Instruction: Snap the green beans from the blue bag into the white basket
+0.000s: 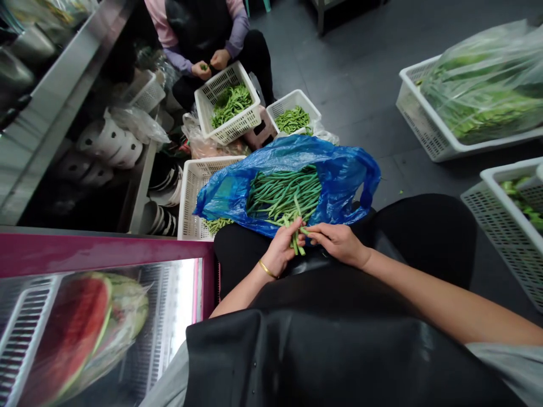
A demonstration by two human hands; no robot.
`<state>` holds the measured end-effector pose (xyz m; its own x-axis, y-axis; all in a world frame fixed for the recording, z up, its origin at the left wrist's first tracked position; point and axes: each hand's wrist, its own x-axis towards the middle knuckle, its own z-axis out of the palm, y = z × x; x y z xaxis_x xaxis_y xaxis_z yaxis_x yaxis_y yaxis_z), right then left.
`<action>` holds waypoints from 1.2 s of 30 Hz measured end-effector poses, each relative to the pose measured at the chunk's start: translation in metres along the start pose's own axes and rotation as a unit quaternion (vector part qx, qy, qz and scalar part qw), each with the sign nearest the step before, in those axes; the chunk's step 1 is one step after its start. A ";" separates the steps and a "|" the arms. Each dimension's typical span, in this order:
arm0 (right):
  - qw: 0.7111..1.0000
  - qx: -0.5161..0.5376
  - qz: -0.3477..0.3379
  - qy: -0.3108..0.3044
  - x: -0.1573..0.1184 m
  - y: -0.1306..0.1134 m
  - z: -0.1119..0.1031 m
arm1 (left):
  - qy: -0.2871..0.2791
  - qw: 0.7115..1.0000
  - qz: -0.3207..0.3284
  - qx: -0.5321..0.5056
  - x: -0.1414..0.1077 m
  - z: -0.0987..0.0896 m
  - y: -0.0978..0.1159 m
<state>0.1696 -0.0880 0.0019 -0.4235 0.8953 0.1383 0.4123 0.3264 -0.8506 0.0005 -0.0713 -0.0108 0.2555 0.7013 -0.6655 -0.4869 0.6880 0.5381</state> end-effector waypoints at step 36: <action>0.940 0.266 0.214 0.000 0.061 -0.001 0.029 | 0.202 0.970 0.099 -0.091 -0.001 -0.036 0.018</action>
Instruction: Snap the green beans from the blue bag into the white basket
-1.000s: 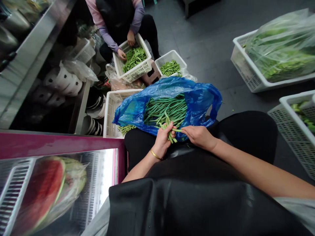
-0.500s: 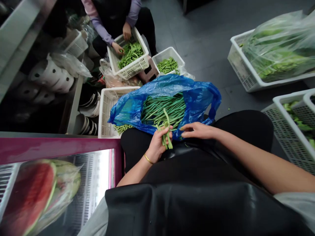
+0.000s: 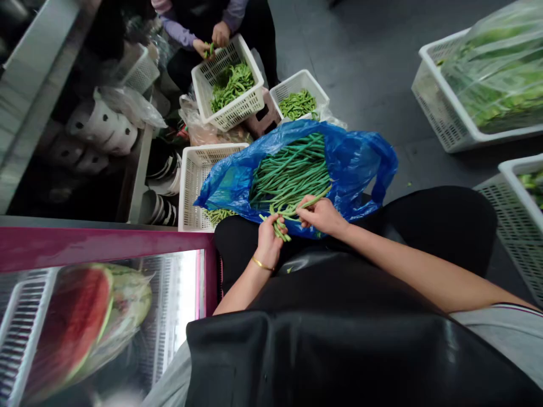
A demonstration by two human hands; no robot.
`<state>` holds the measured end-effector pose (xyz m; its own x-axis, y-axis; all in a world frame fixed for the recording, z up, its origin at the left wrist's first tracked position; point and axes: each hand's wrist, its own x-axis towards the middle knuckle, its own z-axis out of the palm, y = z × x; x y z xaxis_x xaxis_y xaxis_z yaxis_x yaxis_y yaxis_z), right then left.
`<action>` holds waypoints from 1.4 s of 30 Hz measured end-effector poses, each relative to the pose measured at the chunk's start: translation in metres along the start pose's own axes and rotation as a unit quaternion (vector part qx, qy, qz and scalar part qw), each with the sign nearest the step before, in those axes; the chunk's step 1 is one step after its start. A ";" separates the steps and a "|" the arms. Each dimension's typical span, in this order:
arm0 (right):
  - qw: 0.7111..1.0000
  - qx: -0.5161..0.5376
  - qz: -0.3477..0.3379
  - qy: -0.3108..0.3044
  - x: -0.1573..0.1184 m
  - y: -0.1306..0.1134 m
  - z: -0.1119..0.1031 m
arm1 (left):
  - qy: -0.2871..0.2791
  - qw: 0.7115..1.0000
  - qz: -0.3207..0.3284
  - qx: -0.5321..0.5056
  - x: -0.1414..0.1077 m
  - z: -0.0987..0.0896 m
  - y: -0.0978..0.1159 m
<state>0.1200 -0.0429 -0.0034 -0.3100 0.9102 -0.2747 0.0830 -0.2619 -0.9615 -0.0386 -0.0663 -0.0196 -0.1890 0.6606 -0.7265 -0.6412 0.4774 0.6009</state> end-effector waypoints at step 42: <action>0.994 -0.027 0.065 -0.080 -0.024 -0.015 -0.068 | -0.329 0.934 -0.100 0.096 -0.028 -0.003 0.002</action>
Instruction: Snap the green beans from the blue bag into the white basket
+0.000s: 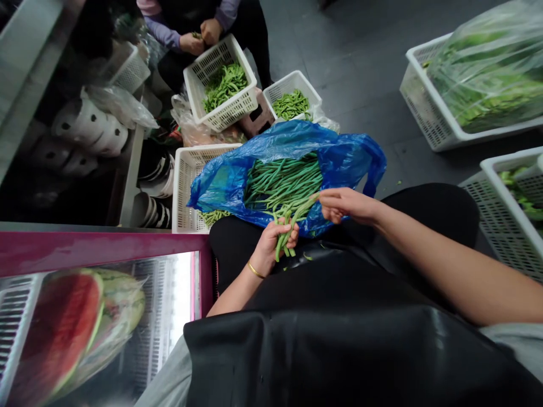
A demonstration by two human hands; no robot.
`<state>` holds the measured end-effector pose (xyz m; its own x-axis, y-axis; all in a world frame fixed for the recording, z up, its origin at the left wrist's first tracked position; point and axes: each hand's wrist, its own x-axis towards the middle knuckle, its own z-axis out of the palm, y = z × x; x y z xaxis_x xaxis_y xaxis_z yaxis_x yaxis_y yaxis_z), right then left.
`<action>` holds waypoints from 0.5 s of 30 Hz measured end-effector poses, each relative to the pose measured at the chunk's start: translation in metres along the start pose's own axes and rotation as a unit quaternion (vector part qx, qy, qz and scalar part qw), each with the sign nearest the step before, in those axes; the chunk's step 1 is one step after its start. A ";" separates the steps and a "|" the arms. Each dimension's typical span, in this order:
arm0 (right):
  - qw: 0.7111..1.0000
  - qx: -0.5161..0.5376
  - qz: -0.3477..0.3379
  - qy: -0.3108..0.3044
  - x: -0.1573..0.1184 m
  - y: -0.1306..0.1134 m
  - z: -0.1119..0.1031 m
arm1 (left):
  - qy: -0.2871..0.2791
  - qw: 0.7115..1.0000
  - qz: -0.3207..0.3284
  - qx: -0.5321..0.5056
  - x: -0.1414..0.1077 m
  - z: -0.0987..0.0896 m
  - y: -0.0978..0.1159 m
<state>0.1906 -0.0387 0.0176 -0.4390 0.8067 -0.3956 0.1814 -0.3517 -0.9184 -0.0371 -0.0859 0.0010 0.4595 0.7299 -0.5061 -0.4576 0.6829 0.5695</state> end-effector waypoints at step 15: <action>0.770 -0.469 -0.404 -0.153 0.038 -0.008 0.063 | 0.227 0.955 0.069 -0.179 0.012 -0.009 0.009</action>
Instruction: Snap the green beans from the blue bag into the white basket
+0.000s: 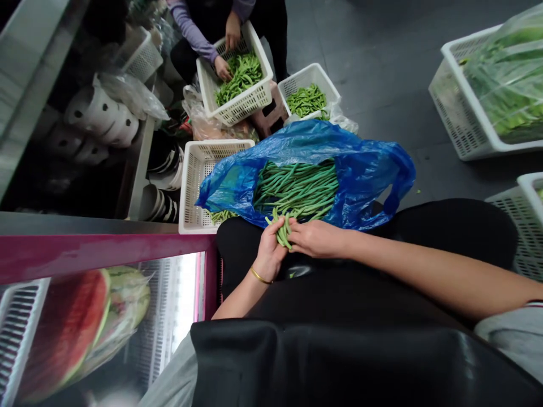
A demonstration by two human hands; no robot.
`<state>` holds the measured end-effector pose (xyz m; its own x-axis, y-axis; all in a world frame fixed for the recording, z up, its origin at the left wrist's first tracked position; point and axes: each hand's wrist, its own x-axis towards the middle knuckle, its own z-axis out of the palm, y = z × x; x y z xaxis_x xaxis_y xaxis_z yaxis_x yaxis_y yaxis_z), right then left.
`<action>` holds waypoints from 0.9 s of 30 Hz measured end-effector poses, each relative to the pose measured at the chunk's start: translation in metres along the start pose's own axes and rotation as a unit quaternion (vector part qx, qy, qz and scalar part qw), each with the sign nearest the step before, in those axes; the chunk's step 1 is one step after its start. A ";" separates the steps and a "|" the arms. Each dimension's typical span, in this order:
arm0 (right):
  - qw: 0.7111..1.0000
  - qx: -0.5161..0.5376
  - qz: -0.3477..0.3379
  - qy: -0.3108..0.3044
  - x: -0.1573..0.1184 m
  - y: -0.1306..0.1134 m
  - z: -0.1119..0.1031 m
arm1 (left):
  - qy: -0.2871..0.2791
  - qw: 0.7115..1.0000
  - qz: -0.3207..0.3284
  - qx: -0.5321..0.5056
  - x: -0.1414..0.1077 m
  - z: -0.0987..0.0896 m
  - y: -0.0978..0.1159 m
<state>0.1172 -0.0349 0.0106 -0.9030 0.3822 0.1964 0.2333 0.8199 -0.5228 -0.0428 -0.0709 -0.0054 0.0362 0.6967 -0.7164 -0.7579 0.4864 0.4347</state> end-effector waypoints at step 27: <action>0.961 -0.033 0.260 0.088 -0.066 -0.019 0.007 | -0.076 0.981 0.120 0.129 0.006 0.028 -0.012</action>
<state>0.1698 -0.0789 0.0019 -0.5848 0.8087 0.0631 0.6640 0.5219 -0.5355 -0.0155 -0.0580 0.0005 -0.0102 0.8686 -0.4954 -0.5668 0.4031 0.7185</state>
